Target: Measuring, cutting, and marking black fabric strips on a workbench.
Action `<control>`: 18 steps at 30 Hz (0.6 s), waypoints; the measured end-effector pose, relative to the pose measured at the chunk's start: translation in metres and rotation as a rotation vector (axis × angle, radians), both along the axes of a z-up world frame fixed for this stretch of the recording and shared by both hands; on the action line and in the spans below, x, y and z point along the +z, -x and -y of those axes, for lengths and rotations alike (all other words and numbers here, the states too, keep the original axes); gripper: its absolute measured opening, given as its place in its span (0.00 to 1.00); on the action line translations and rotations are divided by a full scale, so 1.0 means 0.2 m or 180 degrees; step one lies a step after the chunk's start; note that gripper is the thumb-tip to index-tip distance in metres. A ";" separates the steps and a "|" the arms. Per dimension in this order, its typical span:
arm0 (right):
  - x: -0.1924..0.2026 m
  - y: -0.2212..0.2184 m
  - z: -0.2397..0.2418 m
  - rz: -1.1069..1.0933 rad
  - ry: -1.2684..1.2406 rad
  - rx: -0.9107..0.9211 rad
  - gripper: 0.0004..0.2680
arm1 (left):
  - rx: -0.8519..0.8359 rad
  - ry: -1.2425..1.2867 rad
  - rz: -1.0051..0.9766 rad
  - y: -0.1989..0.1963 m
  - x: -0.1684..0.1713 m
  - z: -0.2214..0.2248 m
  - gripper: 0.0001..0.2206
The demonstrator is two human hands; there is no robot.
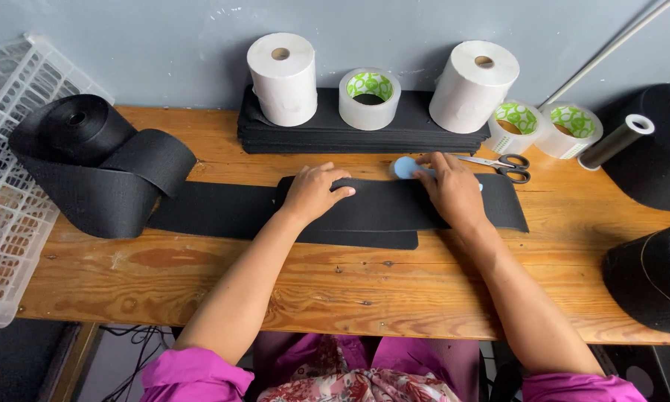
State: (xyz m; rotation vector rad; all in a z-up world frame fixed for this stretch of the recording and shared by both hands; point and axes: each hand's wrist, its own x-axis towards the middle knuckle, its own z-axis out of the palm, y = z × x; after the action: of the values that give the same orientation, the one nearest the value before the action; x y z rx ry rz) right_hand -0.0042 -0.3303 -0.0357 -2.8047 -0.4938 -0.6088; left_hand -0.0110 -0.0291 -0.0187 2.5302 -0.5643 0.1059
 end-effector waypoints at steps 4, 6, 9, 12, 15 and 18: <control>0.08 0.12 -0.22 -0.0181 -0.0204 0.0460 0.09 | -0.0024 0.0044 0.0020 0.01 0.02 0.00 0.14; 0.05 0.12 -0.23 -0.0190 -0.0172 0.0463 0.09 | -0.0026 0.0040 0.0063 0.01 0.01 0.00 0.14; 0.04 0.12 -0.19 -0.0237 -0.0107 0.0396 0.09 | -0.0040 0.0008 0.0100 -0.01 -0.03 0.00 0.14; 0.03 0.12 -0.16 -0.0283 -0.0088 0.0370 0.09 | -0.0076 0.0034 0.0012 0.01 0.01 0.00 0.16; 0.01 0.10 -0.16 -0.0248 -0.0083 0.0403 0.09 | -0.0133 0.0115 -0.0182 0.05 0.14 0.01 0.18; -0.01 0.11 -0.16 -0.0225 -0.0058 0.0411 0.09 | -0.0099 0.0041 -0.0294 0.08 0.19 -0.01 0.20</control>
State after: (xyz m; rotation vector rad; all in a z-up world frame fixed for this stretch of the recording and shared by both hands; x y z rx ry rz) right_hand -0.0265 -0.2992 -0.0372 -2.7401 -0.6457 -0.4835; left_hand -0.0267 -0.0275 0.0200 2.4983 -0.5642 -0.0184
